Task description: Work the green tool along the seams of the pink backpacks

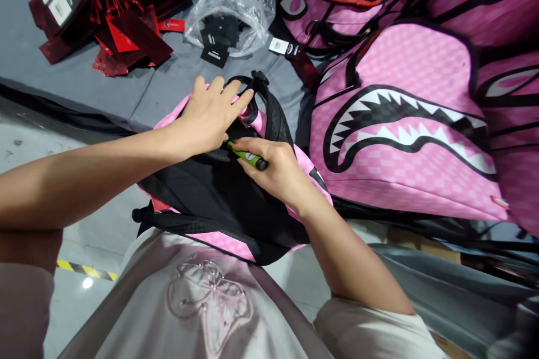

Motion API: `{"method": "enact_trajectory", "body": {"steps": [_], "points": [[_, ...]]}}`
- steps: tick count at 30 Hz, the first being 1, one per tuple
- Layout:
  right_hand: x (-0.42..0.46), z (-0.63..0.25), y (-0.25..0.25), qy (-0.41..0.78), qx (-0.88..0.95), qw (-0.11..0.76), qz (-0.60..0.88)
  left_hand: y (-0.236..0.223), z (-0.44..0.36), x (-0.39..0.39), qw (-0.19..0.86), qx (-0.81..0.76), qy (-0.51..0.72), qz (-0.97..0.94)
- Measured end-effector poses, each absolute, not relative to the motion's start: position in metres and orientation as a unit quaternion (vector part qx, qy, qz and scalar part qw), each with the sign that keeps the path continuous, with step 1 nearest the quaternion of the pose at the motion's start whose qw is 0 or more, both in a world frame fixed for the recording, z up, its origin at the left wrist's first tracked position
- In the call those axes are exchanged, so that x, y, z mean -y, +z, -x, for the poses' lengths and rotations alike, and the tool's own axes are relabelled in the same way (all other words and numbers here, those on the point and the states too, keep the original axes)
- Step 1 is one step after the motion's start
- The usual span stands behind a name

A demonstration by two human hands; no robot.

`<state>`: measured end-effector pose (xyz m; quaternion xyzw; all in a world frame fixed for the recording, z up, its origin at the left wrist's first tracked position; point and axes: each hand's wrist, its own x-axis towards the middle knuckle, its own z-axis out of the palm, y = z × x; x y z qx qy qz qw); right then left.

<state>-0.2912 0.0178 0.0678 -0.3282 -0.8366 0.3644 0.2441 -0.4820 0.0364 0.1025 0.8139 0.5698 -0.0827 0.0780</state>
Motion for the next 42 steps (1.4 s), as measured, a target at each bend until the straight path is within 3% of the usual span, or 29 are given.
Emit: {"method": "enact_trajectory", "body": {"steps": [19, 26, 34, 42], "points": [[-0.015, 0.293, 0.061, 0.41, 0.794, 0.262, 0.365, 0.103, 0.491, -0.043, 0.07, -0.549, -0.105, -0.826], [-0.004, 0.295, 0.047, 0.405, 0.777, 0.348, 0.333, 0.109, 0.531, -0.039, 0.113, -0.579, -0.129, -0.797], [-0.003, 0.318, 0.026, 0.413, 0.773, 0.374, 0.305, 0.112, 0.5, -0.024, 0.075, -0.614, -0.161, -0.769], [0.002, 0.314, 0.029, 0.411, 0.766, 0.384, 0.311, 0.112, 0.518, -0.033, 0.071, -0.546, -0.187, -0.814]]}}
